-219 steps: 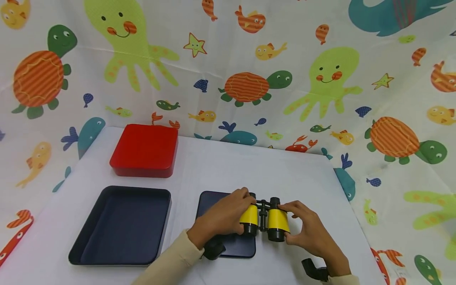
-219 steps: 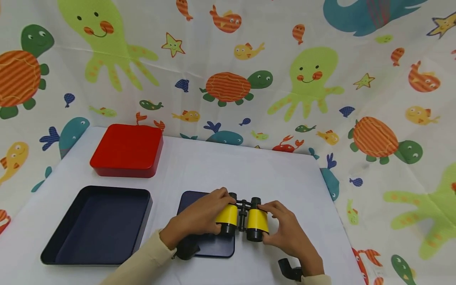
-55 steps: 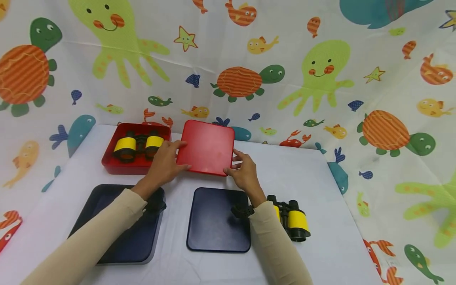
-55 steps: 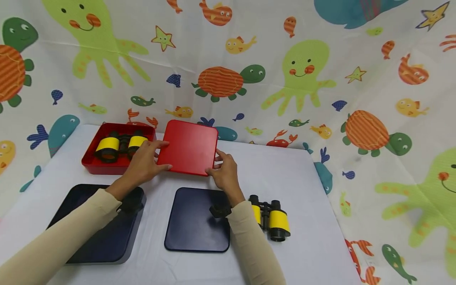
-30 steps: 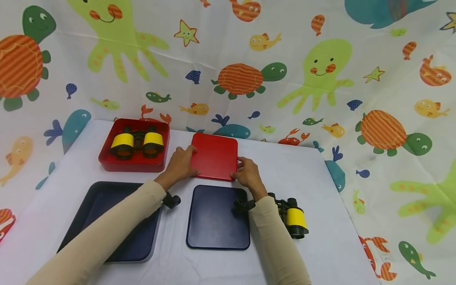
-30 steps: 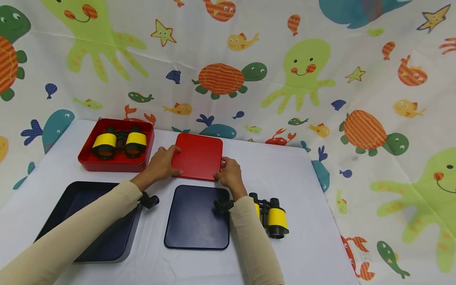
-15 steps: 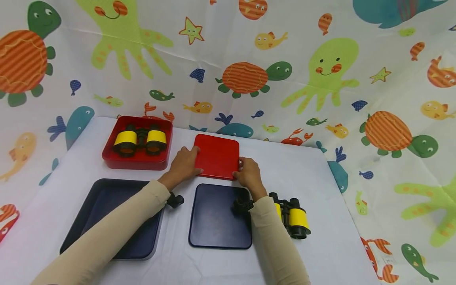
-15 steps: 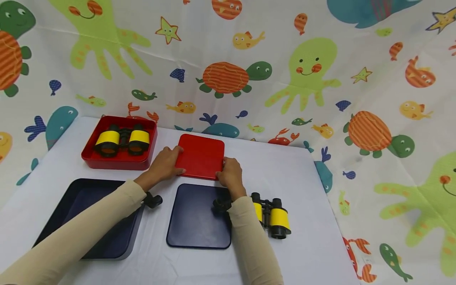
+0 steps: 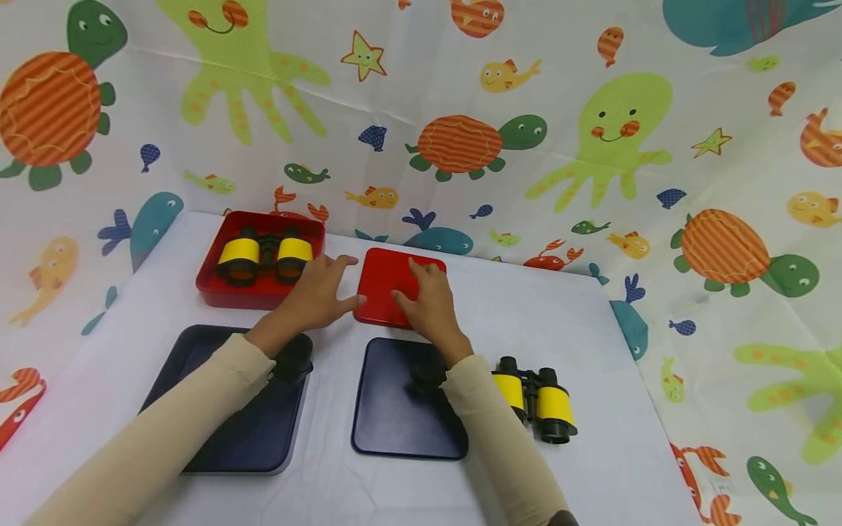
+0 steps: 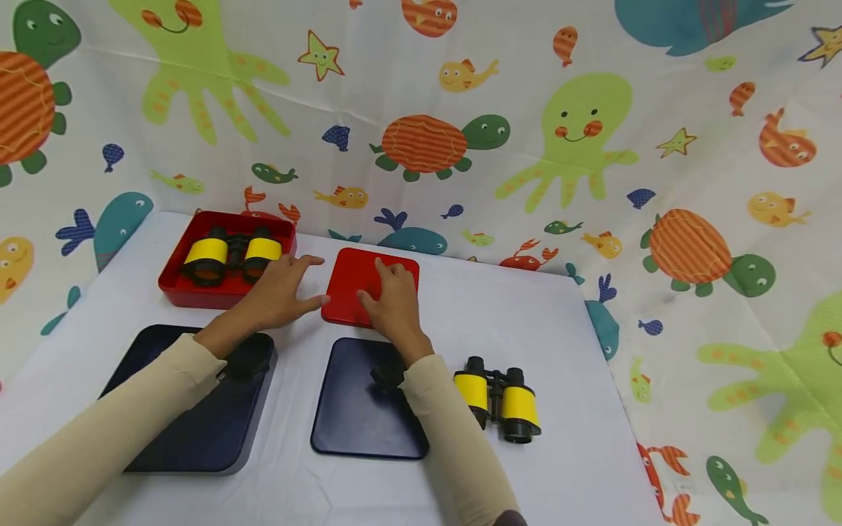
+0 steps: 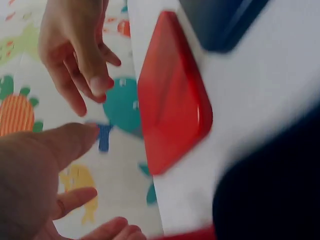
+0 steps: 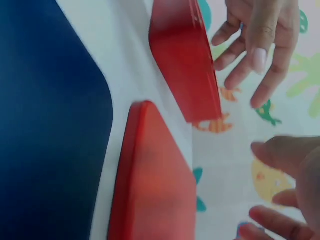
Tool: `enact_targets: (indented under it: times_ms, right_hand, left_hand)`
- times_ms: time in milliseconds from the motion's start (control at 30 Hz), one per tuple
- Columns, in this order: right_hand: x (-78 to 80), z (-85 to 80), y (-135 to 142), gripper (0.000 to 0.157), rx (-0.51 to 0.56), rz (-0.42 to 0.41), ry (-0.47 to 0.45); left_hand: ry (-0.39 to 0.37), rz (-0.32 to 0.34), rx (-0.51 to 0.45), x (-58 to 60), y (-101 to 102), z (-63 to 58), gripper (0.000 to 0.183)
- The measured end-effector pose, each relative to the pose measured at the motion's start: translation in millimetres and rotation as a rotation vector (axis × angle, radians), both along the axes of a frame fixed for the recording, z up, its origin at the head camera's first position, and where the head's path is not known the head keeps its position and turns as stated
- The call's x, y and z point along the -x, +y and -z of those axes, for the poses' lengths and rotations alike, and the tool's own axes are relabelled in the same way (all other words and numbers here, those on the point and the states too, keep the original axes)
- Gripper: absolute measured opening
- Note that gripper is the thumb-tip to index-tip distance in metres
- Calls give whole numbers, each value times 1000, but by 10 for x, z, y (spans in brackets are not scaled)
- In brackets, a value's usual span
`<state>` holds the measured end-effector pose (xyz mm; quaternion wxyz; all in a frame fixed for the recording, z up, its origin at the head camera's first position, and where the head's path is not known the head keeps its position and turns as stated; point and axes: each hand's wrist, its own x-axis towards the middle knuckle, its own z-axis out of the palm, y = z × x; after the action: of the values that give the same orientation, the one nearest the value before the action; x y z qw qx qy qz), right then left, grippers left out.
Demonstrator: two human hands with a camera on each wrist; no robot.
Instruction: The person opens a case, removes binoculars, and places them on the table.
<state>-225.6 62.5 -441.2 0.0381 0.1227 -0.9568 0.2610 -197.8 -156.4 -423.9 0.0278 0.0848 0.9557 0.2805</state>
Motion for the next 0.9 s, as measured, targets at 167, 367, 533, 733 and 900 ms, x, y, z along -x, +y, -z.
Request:
enact_targets:
  times_ms: [167, 367, 533, 733, 900]
  right_hand:
    - [92, -67, -276, 80, 8, -149, 32]
    - [241, -90, -650, 82, 115, -337, -51]
    - [423, -122, -947, 83, 174, -433, -147]
    - [628, -153, -1177, 81, 104, -465, -166]
    - [723, -106, -1257, 78, 80, -442, -211]
  left_hand:
    - [8, -5, -40, 30, -488, -166, 75]
    - [-41, -53, -67, 188, -1166, -267, 79]
    - [-79, -41, 38, 291, -1608, -330, 82]
    - [-91, -3, 195, 424, -1787, -314, 85]
    - [-140, -6, 209, 474, -1832, -210, 85]
